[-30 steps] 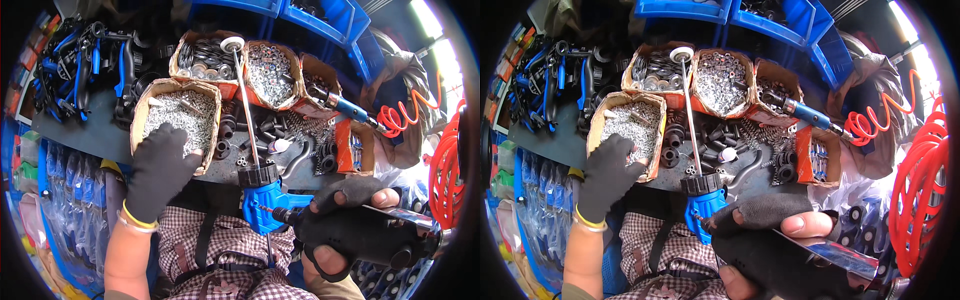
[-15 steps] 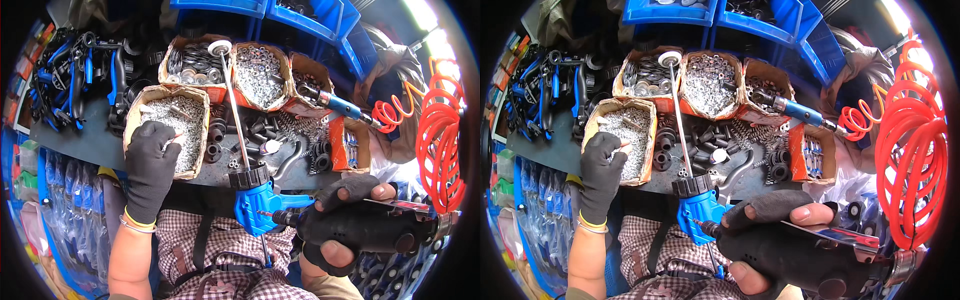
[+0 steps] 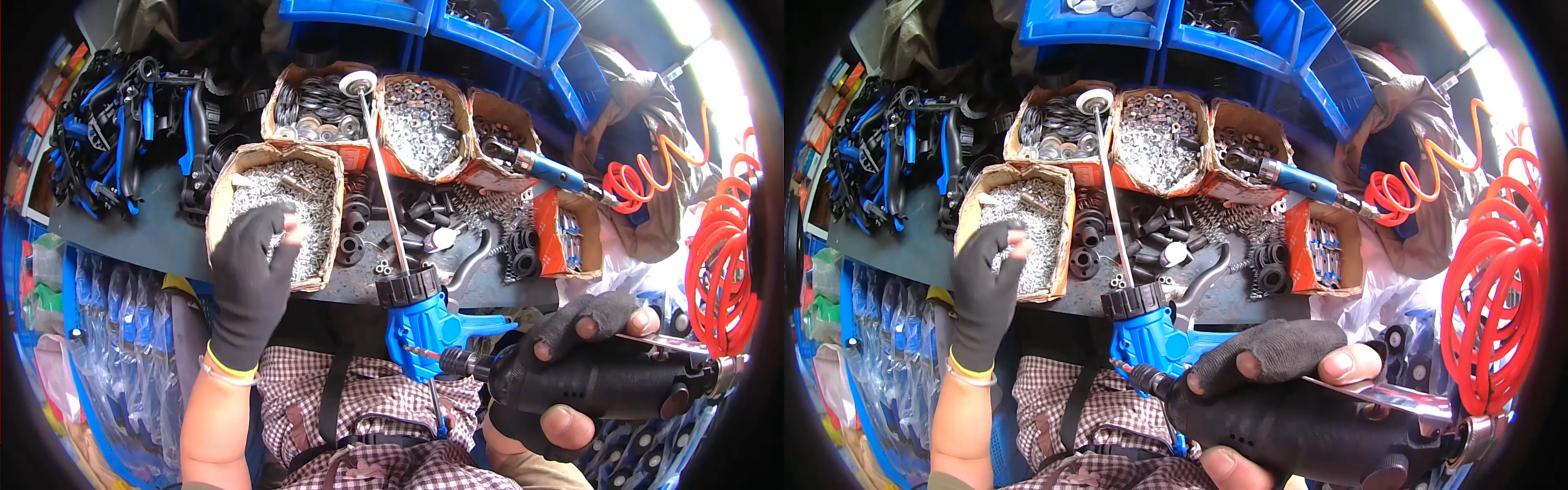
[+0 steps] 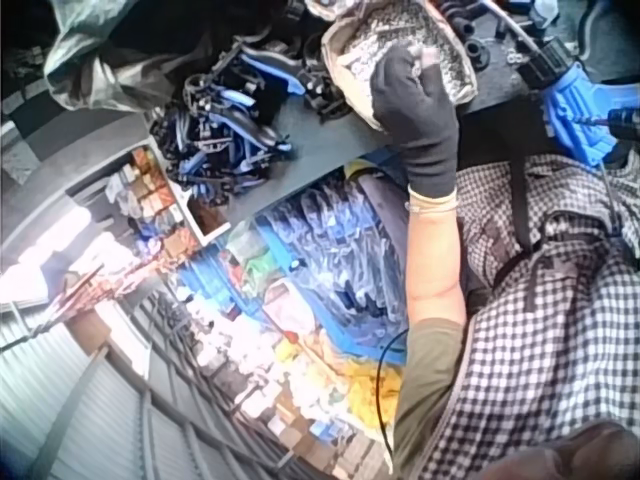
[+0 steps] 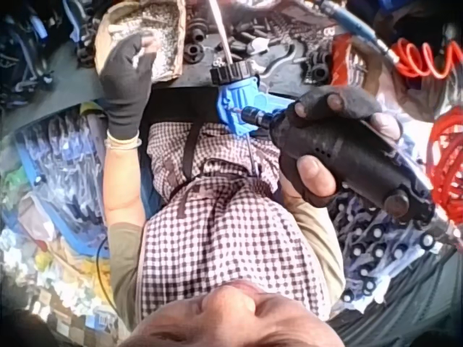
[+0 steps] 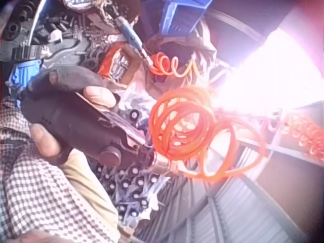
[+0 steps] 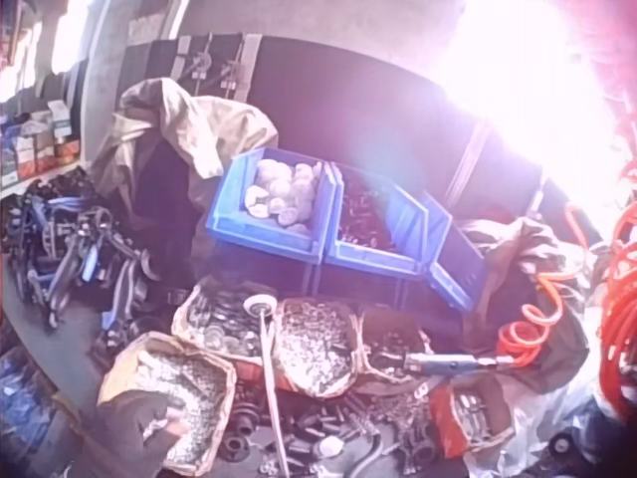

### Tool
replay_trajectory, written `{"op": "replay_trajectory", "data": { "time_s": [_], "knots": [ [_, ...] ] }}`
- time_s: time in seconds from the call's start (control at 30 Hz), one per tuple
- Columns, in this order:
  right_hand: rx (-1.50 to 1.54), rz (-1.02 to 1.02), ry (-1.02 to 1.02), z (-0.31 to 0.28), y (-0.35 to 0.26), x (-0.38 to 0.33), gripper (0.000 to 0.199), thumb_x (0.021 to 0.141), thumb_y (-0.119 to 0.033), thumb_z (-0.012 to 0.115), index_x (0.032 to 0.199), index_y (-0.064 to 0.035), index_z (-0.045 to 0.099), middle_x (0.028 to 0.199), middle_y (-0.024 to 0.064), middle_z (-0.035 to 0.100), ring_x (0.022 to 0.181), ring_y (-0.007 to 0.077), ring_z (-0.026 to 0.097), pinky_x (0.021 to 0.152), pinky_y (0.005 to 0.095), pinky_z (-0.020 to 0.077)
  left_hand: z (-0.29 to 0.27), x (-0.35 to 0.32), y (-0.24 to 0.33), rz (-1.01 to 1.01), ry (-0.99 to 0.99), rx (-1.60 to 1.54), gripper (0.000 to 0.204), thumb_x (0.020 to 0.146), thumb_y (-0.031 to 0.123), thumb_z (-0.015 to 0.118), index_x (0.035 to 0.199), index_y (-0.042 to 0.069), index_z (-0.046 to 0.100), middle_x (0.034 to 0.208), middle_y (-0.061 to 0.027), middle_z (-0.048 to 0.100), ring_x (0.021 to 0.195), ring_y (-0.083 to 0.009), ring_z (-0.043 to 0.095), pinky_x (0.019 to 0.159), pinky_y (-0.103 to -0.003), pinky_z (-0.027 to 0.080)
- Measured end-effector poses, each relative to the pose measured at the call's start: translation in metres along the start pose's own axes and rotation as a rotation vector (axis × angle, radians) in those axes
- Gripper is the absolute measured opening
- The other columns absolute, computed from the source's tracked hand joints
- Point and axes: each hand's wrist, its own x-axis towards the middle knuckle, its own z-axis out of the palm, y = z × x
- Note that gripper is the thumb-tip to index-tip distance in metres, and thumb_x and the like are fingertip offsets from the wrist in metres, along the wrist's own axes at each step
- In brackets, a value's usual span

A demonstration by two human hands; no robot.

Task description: The person assembles a caulking gun by attaching internal components, tightening them with pneumatic tools, driving screws into the handle, and screwing on a cylinder barrel. The person then slips a plastic bag over the assembled gun, places it into a crate, and begins assembling another handle.

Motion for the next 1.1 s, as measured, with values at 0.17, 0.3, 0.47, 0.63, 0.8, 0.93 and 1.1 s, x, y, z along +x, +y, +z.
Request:
{"op": "replay_trajectory", "data": {
  "time_s": [0.17,0.3,0.47,0.63,0.8,0.93,1.1],
  "knots": [
    [0.027,-0.021,-0.047,0.004,0.0,-0.004,0.082,0.055,0.002,0.084,0.125,-0.0078,0.043,0.106,0.0109,0.052,0.083,0.023,0.061,0.065,0.0315,0.056,-0.007,-0.028,0.04,0.27,-0.356,-0.173,0.02,0.08,0.024,0.071,0.084,0.008,0.06,0.078,-0.0047,0.062,0.071,-0.0233,0.062,0.06,-0.033,0.051],
    [0.022,0.017,0.038,0.015,0.003,-0.011,0.082,0.056,-0.004,0.088,0.125,-0.0075,0.043,0.1,0.01,0.052,0.079,0.0221,0.061,0.065,0.0305,0.0548,-0.008,-0.037,0.052,0.238,-0.402,-0.248,0.018,0.074,0.02,0.075,0.084,0.008,0.065,0.081,-0.0071,0.066,0.07,-0.0259,0.064,0.062,-0.034,0.051],
    [-0.015,-0.037,-0.002,0.005,0.004,-0.01,0.081,0.059,-0.008,0.089,0.126,-0.0075,0.043,0.099,0.0122,0.054,0.079,0.0242,0.062,0.064,0.0335,0.0544,-0.009,-0.034,0.06,0.285,-0.404,-0.246,0.019,0.073,0.019,0.075,0.084,0.008,0.064,0.082,-0.0071,0.067,0.071,-0.0258,0.064,0.061,-0.035,0.051],
    [-0.016,-0.062,-0.074,-0.011,0.001,-0.006,0.079,0.06,-0.011,0.089,0.125,-0.0073,0.045,0.1,0.0152,0.056,0.078,0.0274,0.063,0.064,0.0361,0.0541,-0.009,-0.033,0.063,0.298,-0.432,-0.204,0.021,0.072,0.019,0.075,0.087,0.009,0.064,0.084,-0.0067,0.067,0.073,-0.0254,0.064,0.061,-0.035,0.052],
    [-0.035,-0.097,-0.188,-0.016,0.003,-0.002,0.073,0.066,-0.017,0.086,0.126,-0.0073,0.045,0.101,0.0146,0.056,0.081,0.0284,0.063,0.066,0.0388,0.054,-0.006,-0.034,0.072,0.395,-0.376,-0.058,0.022,0.073,0.019,0.075,0.088,0.008,0.063,0.083,-0.0067,0.065,0.073,-0.025,0.063,0.058,-0.035,0.051],
    [-0.031,-0.02,-0.261,-0.028,0.0,0.006,0.077,0.061,-0.014,0.087,0.125,-0.0084,0.045,0.102,0.0136,0.056,0.083,0.0274,0.062,0.069,0.0378,0.0535,0.001,-0.032,0.08,0.428,-0.336,-0.002,0.023,0.073,0.019,0.076,0.089,0.009,0.063,0.084,-0.0069,0.064,0.071,-0.0247,0.063,0.055,-0.034,0.049],
    [-0.261,0.062,-0.114,-0.026,-0.003,0.015,0.071,0.065,-0.009,0.075,0.126,-0.0106,0.038,0.107,0.0141,0.055,0.094,0.0245,0.059,0.082,0.039,0.0496,0.018,-0.023,0.06,0.319,-0.272,-0.148,0.019,0.075,0.02,0.076,0.083,0.008,0.064,0.074,-0.0061,0.063,0.061,-0.024,0.06,0.054,-0.034,0.047]
  ]
}}
